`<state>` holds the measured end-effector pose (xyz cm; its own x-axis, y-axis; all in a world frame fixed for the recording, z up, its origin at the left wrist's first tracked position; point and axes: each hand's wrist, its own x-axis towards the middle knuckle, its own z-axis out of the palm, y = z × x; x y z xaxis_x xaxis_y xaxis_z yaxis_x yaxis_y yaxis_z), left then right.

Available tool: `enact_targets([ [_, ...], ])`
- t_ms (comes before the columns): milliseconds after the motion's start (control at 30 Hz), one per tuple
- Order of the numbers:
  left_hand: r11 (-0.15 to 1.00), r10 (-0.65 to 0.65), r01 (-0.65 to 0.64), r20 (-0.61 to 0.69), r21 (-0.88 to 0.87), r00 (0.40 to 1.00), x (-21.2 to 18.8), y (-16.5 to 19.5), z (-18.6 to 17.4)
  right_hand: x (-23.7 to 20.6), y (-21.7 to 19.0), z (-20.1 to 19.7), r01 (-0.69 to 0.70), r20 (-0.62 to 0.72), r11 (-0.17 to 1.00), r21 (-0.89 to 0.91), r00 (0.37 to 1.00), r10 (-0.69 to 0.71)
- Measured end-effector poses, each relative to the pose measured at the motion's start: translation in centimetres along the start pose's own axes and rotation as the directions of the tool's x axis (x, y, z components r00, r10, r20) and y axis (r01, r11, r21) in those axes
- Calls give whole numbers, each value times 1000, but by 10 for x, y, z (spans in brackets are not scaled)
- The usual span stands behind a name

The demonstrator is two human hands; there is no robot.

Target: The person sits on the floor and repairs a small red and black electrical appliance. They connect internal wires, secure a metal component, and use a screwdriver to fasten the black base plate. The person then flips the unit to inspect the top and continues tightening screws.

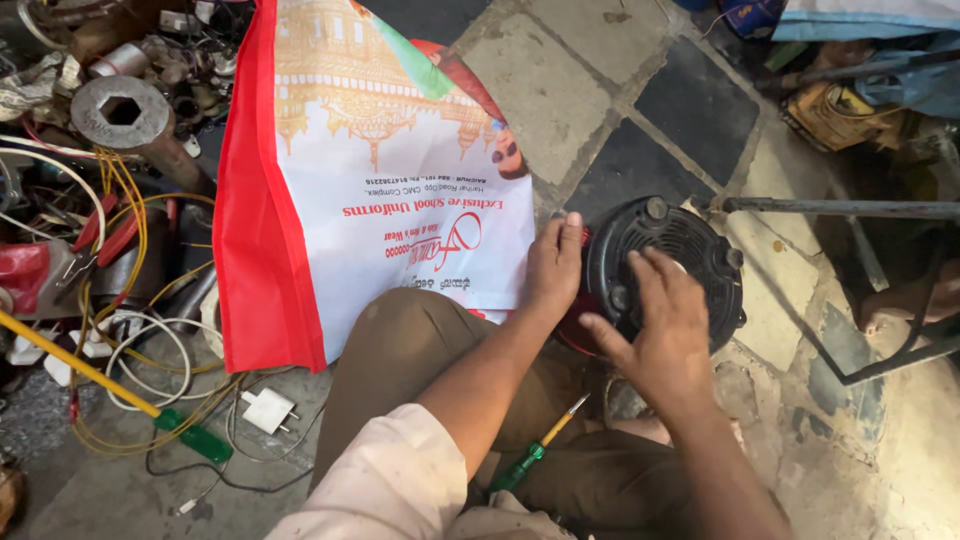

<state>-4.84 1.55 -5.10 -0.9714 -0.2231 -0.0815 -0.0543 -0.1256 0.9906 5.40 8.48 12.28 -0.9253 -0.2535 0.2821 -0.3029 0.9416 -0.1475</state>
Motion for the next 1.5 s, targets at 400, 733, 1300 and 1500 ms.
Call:
enact_targets([
  [400, 893, 384, -420, 212, 162, 899, -2, 56, -17, -21, -3, 38, -36, -79, 972, -234, 997, 18],
  [733, 567, 171, -507, 510, 649, 843, 13, 104, 10, -80, -4, 50, -157, -179, 935, -319, 978, 103],
  [1300, 597, 288, -620, 585, 509, 758, 19, 117, 30, -80, 167, 53, -380, -287, 719, 581, 732, 619],
  [1500, 668, 133, -501, 575, 550, 808, 12, 125, 27, -95, 154, 51, -475, -53, 413, 777, 604, 795],
])
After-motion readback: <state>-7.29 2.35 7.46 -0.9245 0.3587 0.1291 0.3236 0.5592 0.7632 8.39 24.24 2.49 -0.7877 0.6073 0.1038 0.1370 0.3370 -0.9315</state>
